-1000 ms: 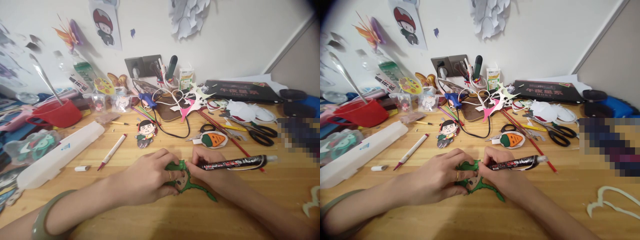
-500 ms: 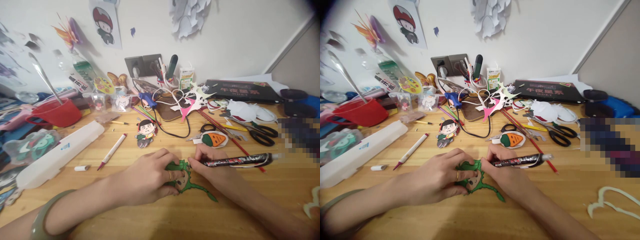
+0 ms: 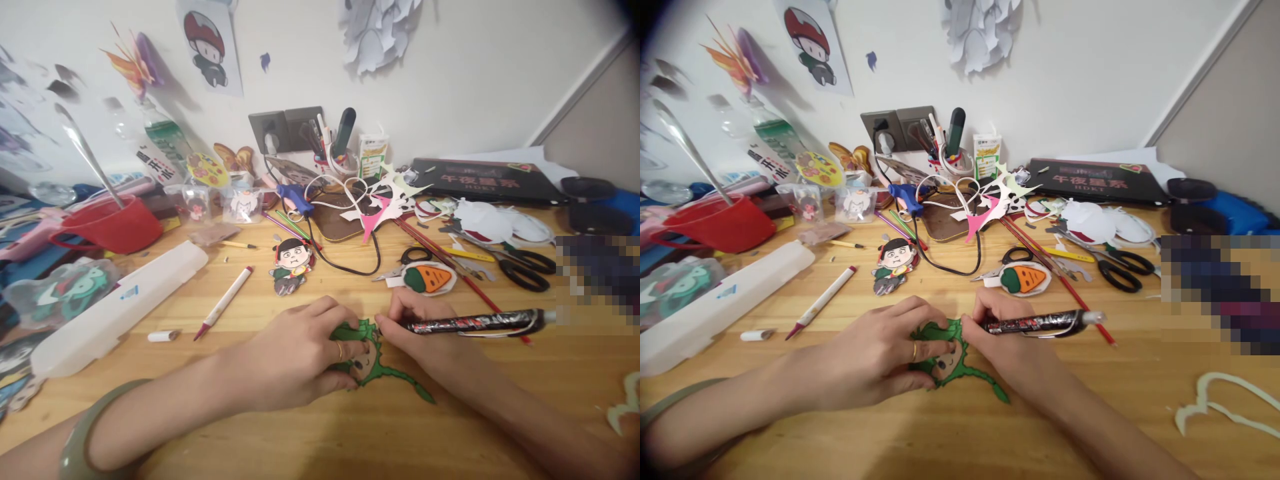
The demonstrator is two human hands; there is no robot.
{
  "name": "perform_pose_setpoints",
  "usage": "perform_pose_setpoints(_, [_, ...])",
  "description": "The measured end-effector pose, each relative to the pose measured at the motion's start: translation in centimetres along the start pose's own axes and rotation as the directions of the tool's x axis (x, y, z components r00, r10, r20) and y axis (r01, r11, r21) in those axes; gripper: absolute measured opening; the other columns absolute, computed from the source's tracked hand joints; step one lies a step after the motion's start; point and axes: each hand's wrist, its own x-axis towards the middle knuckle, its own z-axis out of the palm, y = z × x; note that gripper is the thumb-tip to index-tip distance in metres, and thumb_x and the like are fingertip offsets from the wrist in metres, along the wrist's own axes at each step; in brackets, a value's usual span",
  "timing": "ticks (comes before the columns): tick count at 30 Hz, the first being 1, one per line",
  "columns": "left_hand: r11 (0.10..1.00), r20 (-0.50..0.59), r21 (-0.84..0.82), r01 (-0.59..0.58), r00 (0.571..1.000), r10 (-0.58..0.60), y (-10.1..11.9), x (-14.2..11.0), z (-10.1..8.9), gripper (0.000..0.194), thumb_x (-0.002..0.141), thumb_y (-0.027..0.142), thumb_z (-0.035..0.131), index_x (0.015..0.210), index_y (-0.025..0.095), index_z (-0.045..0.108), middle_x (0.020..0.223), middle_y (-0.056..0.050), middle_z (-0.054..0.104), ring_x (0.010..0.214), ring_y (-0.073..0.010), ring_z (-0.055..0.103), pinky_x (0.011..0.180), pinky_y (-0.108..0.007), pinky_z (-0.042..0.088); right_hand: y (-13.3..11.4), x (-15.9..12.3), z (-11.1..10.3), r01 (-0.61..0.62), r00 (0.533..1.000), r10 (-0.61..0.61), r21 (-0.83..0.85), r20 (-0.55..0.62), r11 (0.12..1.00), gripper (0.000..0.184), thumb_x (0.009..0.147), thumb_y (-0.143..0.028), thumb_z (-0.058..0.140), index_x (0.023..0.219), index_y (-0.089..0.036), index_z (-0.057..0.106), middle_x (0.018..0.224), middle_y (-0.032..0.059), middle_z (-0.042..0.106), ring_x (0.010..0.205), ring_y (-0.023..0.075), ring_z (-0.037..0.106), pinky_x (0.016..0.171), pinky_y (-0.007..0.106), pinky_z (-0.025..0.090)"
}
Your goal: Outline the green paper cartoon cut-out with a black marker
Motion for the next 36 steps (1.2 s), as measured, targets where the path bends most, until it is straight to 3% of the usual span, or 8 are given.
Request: perform_pose_setpoints(36, [1.000,-0.028,-0.008,-0.012,1.000,0.011,0.02,-0.04,0.01,0.030,0.086,0.037,0.050,0.112,0.024,0.056,0.116,-0.009,0.046,0.103,-0.0239,0.044,0.086,-0.038,0.043,0.04,-0.17,0.05,-0.002,1.000,0.002,-0.012,0.024,1.000,0.023,0.077,-0.021,0.050,0.056,-0.020,0.039,0.053,-0.0052,0.041,0.048,0.0085,0.035,0.042,0.021,0.026])
